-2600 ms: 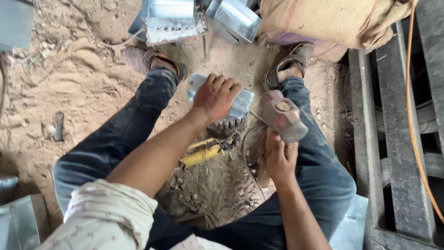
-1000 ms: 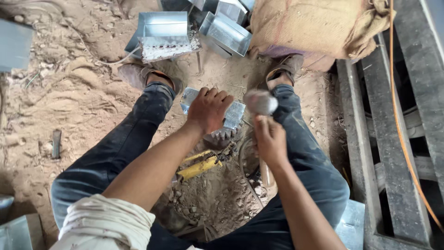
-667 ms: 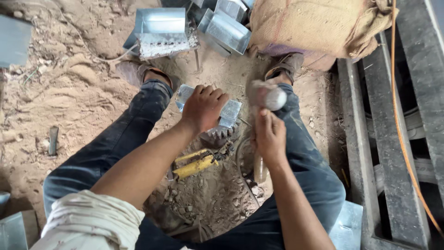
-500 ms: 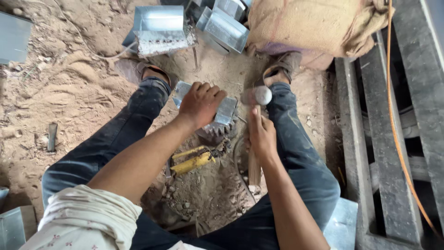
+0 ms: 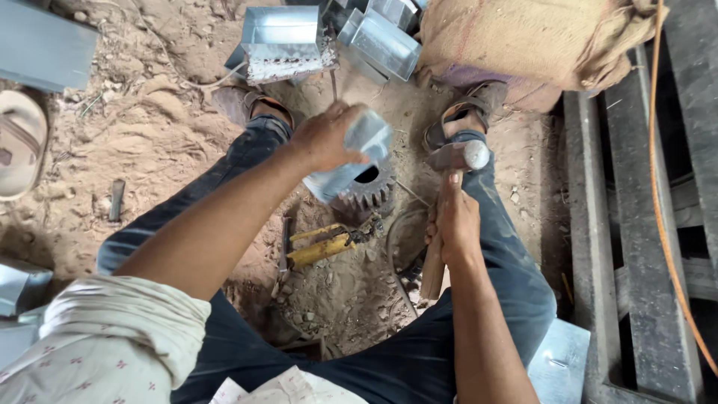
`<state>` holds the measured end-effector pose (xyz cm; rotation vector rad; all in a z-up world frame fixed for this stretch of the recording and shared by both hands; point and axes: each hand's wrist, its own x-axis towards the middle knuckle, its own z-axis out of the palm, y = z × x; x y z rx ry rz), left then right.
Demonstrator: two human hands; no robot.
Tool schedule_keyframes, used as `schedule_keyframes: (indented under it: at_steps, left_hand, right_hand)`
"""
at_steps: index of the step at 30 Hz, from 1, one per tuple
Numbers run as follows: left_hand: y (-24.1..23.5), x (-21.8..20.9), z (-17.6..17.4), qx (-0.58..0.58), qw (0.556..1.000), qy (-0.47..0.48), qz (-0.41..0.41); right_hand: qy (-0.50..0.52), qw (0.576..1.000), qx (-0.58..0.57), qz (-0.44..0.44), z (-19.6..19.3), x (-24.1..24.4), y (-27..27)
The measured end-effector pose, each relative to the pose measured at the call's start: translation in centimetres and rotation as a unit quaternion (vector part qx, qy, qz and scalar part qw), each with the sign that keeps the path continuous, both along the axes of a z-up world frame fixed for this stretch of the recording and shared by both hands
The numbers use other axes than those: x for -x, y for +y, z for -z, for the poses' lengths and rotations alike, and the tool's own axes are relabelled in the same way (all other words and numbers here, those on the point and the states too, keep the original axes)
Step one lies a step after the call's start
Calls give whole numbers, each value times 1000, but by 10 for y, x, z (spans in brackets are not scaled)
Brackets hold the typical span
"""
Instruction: The person sits on the ground and uses a hammer to repeatedly strike a small rectangular metal box placed on a gear-like anvil. They rotate the box to hit different sides and edges, then set it down among other similar metal pieces.
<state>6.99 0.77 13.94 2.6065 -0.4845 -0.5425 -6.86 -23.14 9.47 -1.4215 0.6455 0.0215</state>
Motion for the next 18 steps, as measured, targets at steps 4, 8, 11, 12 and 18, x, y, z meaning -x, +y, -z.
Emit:
schedule_keyframes:
  at_steps: [4,8,11,12,18]
  left_hand:
    - [-5,14,36,-36,929,-365,-45]
    - [-10,3,77,27,910,-414,-24]
    - [-7,-8,91,58,953,-295,-48]
    - [-10,-7,96,59,963,-255,-57]
    - [-36,-12,106,145,954,-262,-10]
  right_hand:
    - [13,1000,1,-2,1,2,-3]
    - [23,1000,12,-9,-3,7,-2]
    - [19,999,27,-24,-8,4,4]
    - [21,999,37,-30,-9,7,3]
    - [13,998,43,-46,-11,6,9]
